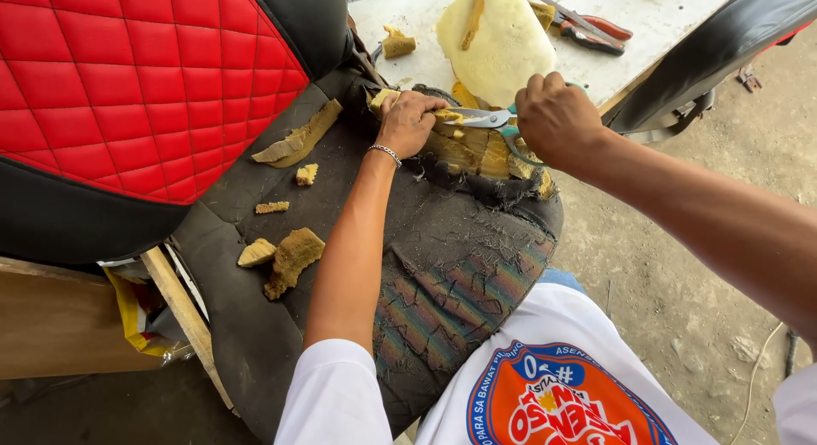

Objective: The person uses a knife and scissors to cut and trim yellow foam padding on a worn seat. They repeatedly switch between tools to remove excess foam and shape the material to fit the seat contours.

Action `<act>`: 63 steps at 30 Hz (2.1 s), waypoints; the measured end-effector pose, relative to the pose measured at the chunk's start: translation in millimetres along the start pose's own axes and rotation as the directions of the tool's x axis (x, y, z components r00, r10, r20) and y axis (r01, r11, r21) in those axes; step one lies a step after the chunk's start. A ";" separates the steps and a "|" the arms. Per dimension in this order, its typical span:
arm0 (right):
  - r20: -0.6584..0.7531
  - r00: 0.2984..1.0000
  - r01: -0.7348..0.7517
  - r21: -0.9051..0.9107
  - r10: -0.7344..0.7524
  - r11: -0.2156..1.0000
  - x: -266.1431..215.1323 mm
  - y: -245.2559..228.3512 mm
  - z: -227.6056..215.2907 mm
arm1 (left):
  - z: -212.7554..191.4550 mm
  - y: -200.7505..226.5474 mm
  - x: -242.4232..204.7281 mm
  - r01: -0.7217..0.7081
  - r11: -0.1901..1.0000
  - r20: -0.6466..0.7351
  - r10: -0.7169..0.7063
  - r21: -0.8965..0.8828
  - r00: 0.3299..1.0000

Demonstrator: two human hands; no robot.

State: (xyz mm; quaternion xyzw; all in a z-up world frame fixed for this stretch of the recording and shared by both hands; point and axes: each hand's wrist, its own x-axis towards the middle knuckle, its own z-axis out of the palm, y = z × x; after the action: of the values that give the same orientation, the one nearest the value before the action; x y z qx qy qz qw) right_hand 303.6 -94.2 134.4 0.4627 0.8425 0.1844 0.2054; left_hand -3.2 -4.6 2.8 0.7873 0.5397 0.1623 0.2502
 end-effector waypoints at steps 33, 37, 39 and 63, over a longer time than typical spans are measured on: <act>-0.077 0.973 0.195 -0.238 -0.218 0.952 41.7 14.2 7.9 | -48.1 41.4 -13.6 0.026 0.990 0.090 -0.014 -0.140 0.996; -0.036 0.972 0.223 -0.171 -0.232 0.960 43.2 19.7 1.8 | -40.3 27.5 -6.3 0.044 0.985 0.085 -0.030 -0.168 0.996; -0.063 0.965 0.245 -0.130 -0.255 0.961 43.1 23.6 -3.7 | -45.7 31.8 -13.9 0.065 0.985 0.082 -0.053 -0.160 0.995; -0.081 0.903 0.070 0.997 -0.422 -0.040 96.0 113.2 228.9 | 71.5 220.0 -116.4 0.728 0.662 -0.526 -0.690 -0.179 0.498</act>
State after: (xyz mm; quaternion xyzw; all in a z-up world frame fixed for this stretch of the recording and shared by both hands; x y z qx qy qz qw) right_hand 454.7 72.6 -19.8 0.3296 0.7604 -0.5579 -0.0439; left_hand 161.0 -193.0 70.9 0.4212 0.8669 0.2467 0.1012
